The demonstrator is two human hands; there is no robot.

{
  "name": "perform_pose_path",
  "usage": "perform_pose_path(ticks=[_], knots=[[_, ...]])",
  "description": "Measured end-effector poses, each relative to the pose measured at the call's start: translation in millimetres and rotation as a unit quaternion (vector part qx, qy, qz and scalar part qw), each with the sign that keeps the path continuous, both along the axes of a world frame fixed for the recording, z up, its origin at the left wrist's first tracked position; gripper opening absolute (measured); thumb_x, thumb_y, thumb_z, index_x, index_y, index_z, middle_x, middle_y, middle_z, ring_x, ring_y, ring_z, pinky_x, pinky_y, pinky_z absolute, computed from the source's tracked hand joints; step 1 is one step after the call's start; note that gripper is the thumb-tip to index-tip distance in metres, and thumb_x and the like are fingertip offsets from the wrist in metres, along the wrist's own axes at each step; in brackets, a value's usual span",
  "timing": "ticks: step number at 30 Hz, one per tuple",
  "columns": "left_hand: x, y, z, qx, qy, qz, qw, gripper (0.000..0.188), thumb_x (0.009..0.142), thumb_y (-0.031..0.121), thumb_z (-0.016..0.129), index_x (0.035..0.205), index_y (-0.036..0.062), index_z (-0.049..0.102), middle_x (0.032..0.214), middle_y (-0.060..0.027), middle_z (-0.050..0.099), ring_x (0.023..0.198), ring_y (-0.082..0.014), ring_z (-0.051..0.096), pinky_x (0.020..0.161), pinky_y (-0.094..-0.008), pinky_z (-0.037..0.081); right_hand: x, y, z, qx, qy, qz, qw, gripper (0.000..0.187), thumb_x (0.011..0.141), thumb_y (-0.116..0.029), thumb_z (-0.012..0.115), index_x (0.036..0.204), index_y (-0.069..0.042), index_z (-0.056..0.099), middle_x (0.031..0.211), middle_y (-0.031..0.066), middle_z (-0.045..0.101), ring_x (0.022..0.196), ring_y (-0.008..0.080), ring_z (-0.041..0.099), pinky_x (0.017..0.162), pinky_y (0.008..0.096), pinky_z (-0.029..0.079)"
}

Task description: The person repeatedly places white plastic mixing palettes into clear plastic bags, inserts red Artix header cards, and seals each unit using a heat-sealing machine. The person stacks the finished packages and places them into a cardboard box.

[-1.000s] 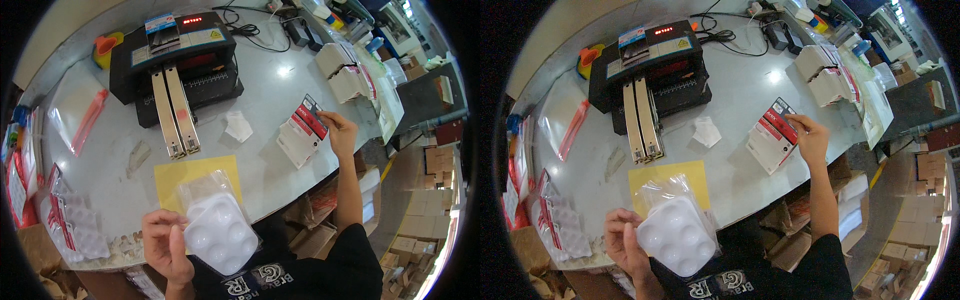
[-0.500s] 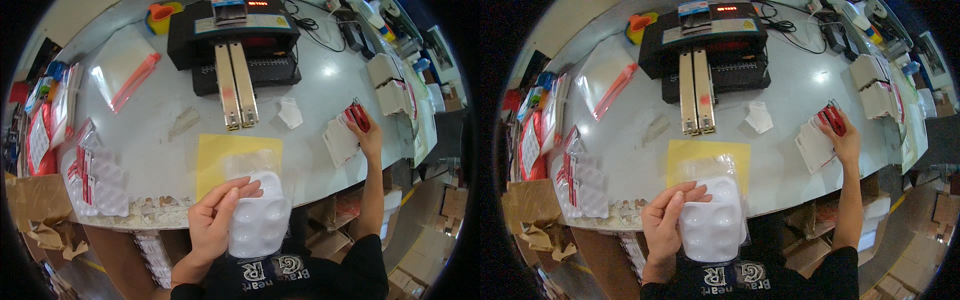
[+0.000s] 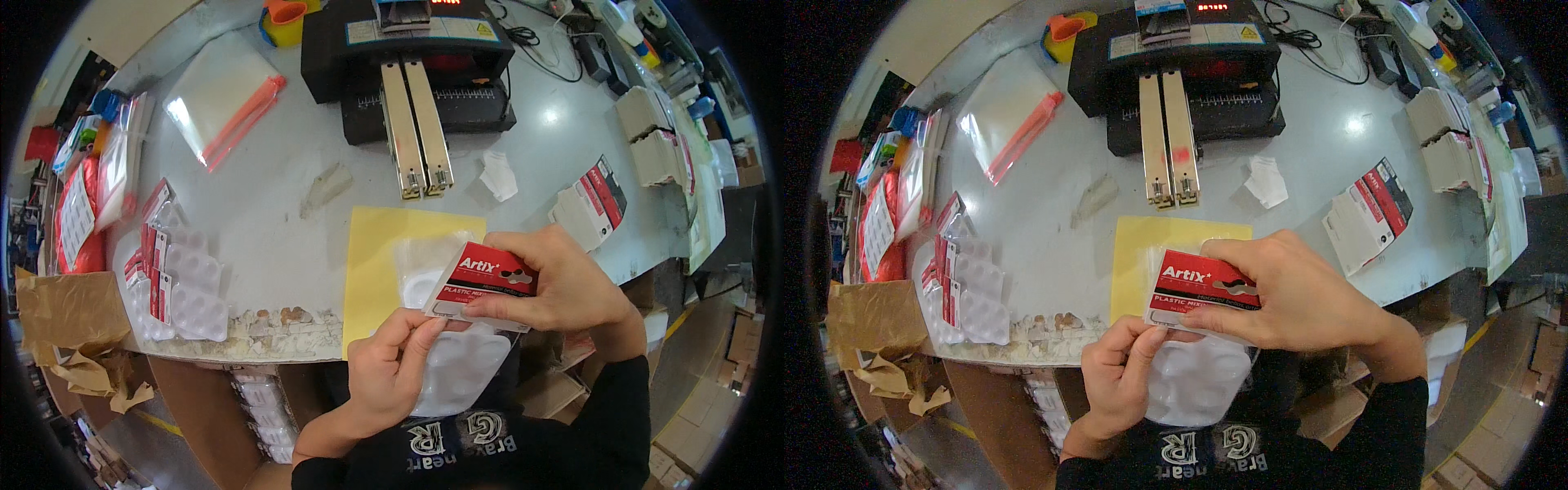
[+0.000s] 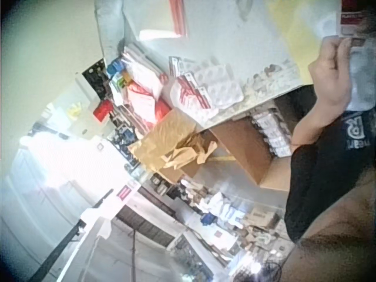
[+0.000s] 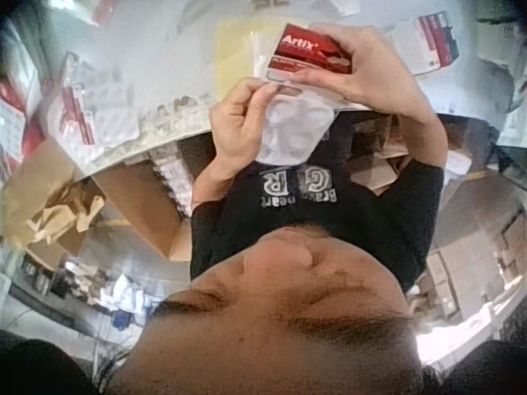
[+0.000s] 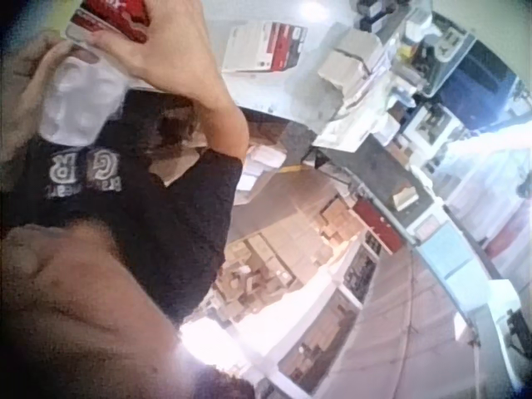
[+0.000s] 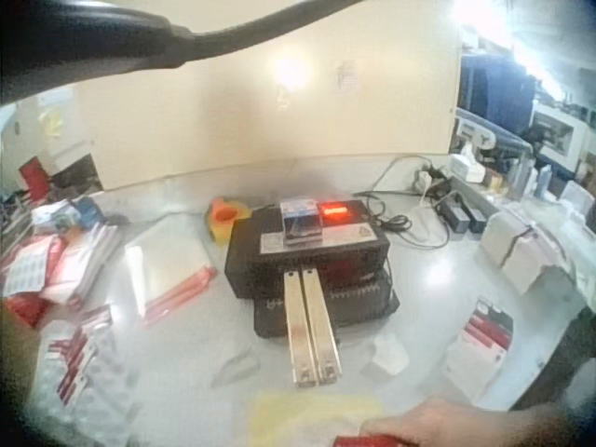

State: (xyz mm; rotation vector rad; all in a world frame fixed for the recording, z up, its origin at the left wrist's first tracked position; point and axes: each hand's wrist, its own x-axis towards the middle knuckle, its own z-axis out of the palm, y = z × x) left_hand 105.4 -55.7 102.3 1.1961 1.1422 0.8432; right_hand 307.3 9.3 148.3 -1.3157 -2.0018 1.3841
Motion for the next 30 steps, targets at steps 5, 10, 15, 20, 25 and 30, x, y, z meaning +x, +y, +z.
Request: perform_pose_path(ticks=[5,10,15,20,25,30], knots=[[1.7,-0.9,-2.9,0.015,-0.004,0.021,1.0,0.015,0.093,0.011,0.056,0.094,-0.0007,0.065,0.07,-0.0029,0.065,0.059,-0.0029,0.05,0.052,-0.0191,0.04,1.4,0.6,3.5,0.025,-0.029,0.043,0.998,0.03,0.072,-0.019,0.079,0.088,-0.002,0.061,0.065,0.0096,0.063,0.054,0.018,0.056,0.057,0.0255,0.046],[-0.9,-4.9,-4.0,0.075,0.061,0.042,0.994,0.014,0.092,0.01,0.058,0.089,-0.0017,0.064,0.067,-0.0028,0.061,0.058,-0.0027,0.047,0.051,-0.0199,0.038,10.4,1.5,0.1,0.091,-0.055,0.051,0.993,0.034,0.07,-0.022,0.081,0.089,-0.002,0.06,0.069,0.0088,0.063,0.053,0.0202,0.056,0.054,0.027,0.045],[-7.2,-3.1,-13.2,0.076,0.04,0.18,0.98,0.02,0.095,0.011,0.052,0.086,-0.0037,0.062,0.068,-0.0008,0.061,0.062,-0.0031,0.045,0.055,-0.0198,0.038,23.1,-11.1,-15.2,-0.122,0.055,-0.078,0.988,0.027,0.081,-0.024,0.072,0.091,0.001,0.067,0.068,0.0056,0.065,0.059,0.0098,0.061,0.052,0.0239,0.046],[-4.5,-1.9,-21.1,0.04,0.022,0.189,0.981,0.027,0.098,0.015,0.047,0.087,-0.005,0.062,0.075,-0.0031,0.065,0.065,-0.0041,0.048,0.059,-0.0193,0.04,28.4,-23.1,-33.1,-0.22,0.149,-0.116,0.957,0.017,0.088,-0.014,0.065,0.085,0.002,0.07,0.071,0.0041,0.066,0.059,0.0076,0.06,0.053,0.0218,0.047],[-2.9,0.0,-29.5,0.051,0.016,0.176,0.983,0.032,0.1,0.018,0.043,0.085,-0.0046,0.06,0.079,-0.0091,0.068,0.068,-0.0066,0.053,0.061,-0.0204,0.042,30.0,-28.8,-46.6,-0.21,0.173,-0.132,0.953,0.015,0.087,-0.012,0.065,0.087,0.002,0.07,0.072,0.0041,0.066,0.059,0.0077,0.059,0.054,0.0223,0.048],[-0.2,1.0,-26.8,0.049,0.065,0.179,0.98,0.031,0.099,0.017,0.042,0.083,-0.0041,0.058,0.075,-0.007,0.064,0.065,-0.007,0.051,0.06,-0.0196,0.039,22.1,-36.5,-48.8,-0.187,0.199,-0.166,0.948,0.011,0.085,-0.01,0.066,0.083,0.001,0.067,0.072,0.0009,0.063,0.06,0.0045,0.053,0.055,0.0195,0.043]])
